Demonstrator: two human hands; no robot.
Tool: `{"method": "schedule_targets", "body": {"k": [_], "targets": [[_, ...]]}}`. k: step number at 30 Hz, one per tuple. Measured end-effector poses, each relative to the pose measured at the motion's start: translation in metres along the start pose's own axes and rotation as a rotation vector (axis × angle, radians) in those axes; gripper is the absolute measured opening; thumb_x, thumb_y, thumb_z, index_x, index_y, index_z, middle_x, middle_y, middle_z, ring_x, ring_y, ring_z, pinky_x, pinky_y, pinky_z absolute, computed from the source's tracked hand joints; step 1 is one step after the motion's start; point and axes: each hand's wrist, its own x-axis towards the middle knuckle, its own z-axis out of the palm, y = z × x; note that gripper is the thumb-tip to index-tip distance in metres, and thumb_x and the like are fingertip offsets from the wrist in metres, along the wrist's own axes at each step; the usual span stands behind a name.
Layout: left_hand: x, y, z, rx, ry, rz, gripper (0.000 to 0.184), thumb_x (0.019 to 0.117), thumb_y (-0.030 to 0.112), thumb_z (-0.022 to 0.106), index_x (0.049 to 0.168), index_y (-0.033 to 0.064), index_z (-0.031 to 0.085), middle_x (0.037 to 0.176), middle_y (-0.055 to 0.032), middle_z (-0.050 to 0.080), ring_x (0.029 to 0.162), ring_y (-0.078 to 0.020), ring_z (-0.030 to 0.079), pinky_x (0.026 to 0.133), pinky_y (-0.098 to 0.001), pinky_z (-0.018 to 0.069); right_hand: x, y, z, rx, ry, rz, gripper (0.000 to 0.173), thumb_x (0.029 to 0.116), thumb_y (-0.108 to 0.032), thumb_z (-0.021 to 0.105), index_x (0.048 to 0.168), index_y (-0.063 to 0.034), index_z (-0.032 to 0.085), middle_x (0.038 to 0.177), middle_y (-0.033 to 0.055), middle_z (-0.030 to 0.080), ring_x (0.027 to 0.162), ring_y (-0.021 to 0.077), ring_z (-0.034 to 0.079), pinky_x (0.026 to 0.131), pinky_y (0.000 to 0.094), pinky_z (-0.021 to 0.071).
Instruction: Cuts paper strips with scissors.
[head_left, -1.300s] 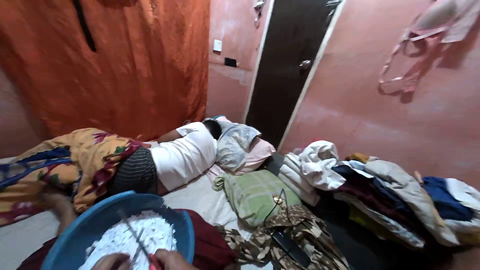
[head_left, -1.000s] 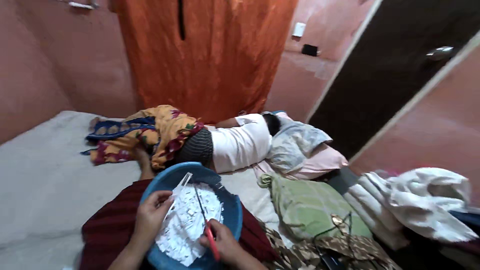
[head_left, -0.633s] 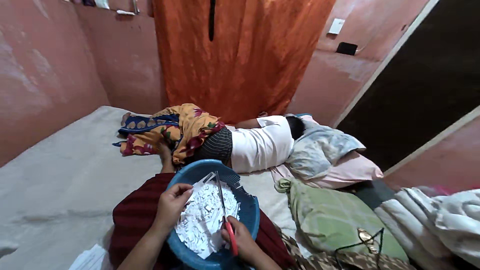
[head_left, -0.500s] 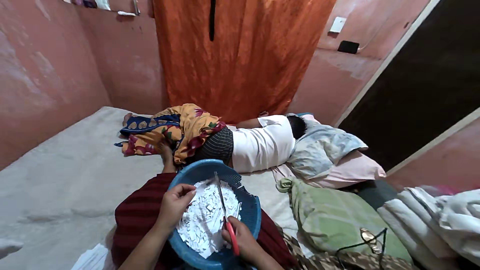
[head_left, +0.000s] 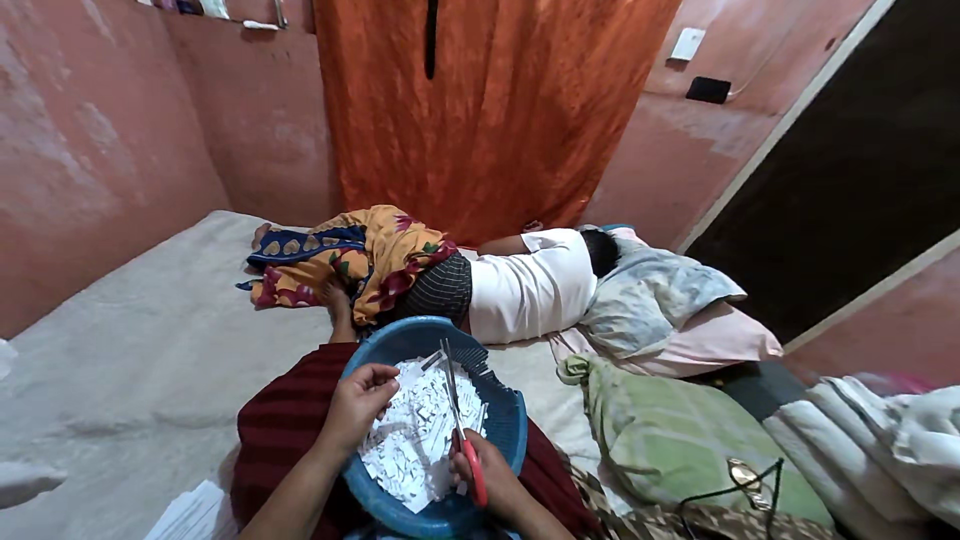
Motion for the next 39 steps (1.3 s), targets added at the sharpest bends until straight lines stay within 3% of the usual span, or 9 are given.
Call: {"method": "schedule_targets", "body": {"k": [5, 9, 14, 17, 19, 23, 27, 33, 39], "targets": [[0.001, -0.002, -0.003, 0.087, -0.127, -0.03, 0.018, 0.0934, 0.005, 0.066, 0.111, 0.0002, 0.067, 0.089, -0.001, 0.067, 0.064, -0.0043, 0.06, 0.057, -0.02, 0.0509, 0.001, 0.0, 0.001, -0.008, 0.009, 0.001, 0.028, 0.0957, -0.032, 0.061, 0.101, -0.0046, 0.057, 0.077, -0.0015, 0.058, 0.067, 0.0068, 0.058, 0.066, 0.0268, 0.0515], [0.003, -0.001, -0.005, 0.098, -0.242, -0.069, 0.034, 0.0891, 0.01, 0.071, 0.121, 0.0011, 0.064, 0.09, 0.0004, 0.069, 0.072, -0.0042, 0.063, 0.066, -0.0213, 0.0533, -0.001, -0.001, 0.002, 0.044, 0.072, -0.038, 0.026, 0.099, -0.028, 0.055, 0.102, -0.003, 0.058, 0.076, -0.0018, 0.059, 0.067, 0.0064, 0.059, 0.065, 0.026, 0.0524], [0.002, 0.002, -0.003, 0.067, -0.231, -0.088, 0.033, 0.0902, 0.004, 0.068, 0.123, -0.0004, 0.062, 0.086, 0.0004, 0.069, 0.066, -0.0051, 0.062, 0.059, -0.0217, 0.0521, -0.001, 0.002, 0.003, 0.113, 0.12, -0.067, 0.024, 0.1011, -0.024, 0.053, 0.107, -0.0015, 0.057, 0.08, -0.0011, 0.061, 0.069, 0.0064, 0.062, 0.066, 0.0253, 0.0545], [0.003, 0.0, 0.0, 0.024, -0.111, -0.048, 0.029, 0.0906, 0.0, 0.066, 0.119, -0.0029, 0.062, 0.1, -0.0043, 0.069, 0.081, -0.0084, 0.067, 0.073, -0.0251, 0.0582, -0.002, 0.001, 0.004, 0.119, 0.14, -0.064, 0.024, 0.1021, -0.025, 0.053, 0.106, -0.0018, 0.057, 0.079, -0.0011, 0.061, 0.069, 0.0059, 0.062, 0.065, 0.0244, 0.054], [0.004, 0.001, 0.001, 0.042, -0.132, -0.06, 0.035, 0.0919, 0.005, 0.067, 0.125, -0.0037, 0.06, 0.111, -0.0091, 0.067, 0.092, -0.0119, 0.068, 0.081, -0.0286, 0.058, -0.001, 0.001, 0.003, 0.119, 0.139, -0.068, 0.023, 0.1016, -0.025, 0.053, 0.106, -0.002, 0.057, 0.08, -0.0011, 0.062, 0.068, 0.0058, 0.062, 0.065, 0.0243, 0.054], [0.003, 0.007, 0.001, 0.123, -0.316, -0.197, 0.049, 0.0903, 0.007, 0.073, 0.135, -0.0017, 0.054, 0.116, -0.0133, 0.065, 0.083, -0.0163, 0.07, 0.071, -0.0318, 0.0604, -0.001, 0.002, 0.004, 0.138, 0.127, -0.074, 0.021, 0.1015, -0.023, 0.052, 0.105, -0.0028, 0.056, 0.08, -0.0011, 0.061, 0.069, 0.006, 0.062, 0.065, 0.0239, 0.0541], [0.004, 0.002, -0.001, 0.141, -0.342, -0.139, 0.027, 0.0926, 0.006, 0.07, 0.118, -0.0004, 0.064, 0.089, -0.0021, 0.071, 0.068, -0.0064, 0.066, 0.062, -0.0225, 0.0549, -0.002, 0.002, 0.004, 0.141, 0.131, -0.081, 0.02, 0.1015, -0.023, 0.052, 0.103, -0.0033, 0.056, 0.08, -0.0014, 0.061, 0.069, 0.0056, 0.062, 0.066, 0.0238, 0.0546], [-0.001, 0.004, 0.003, -0.071, -0.033, -0.029, 0.009, 0.0955, 0.003, 0.065, 0.104, 0.0011, 0.068, 0.08, 0.0005, 0.071, 0.061, -0.0047, 0.064, 0.057, -0.0196, 0.0541, -0.002, 0.003, 0.003, 0.133, 0.086, -0.076, 0.019, 0.1004, -0.024, 0.054, 0.102, -0.0051, 0.057, 0.078, -0.0035, 0.06, 0.068, 0.0045, 0.061, 0.066, 0.0234, 0.0541], [-0.001, 0.001, 0.004, -0.158, 0.086, 0.026, 0.007, 0.094, -0.001, 0.064, 0.099, 0.0015, 0.069, 0.079, 0.001, 0.069, 0.055, -0.0021, 0.059, 0.051, -0.0168, 0.0502, -0.001, 0.005, -0.001, 0.085, 0.013, -0.057, 0.031, 0.0923, -0.033, 0.059, 0.106, -0.0044, 0.056, 0.082, -0.0037, 0.06, 0.071, 0.0039, 0.062, 0.068, 0.0236, 0.0546]]}}
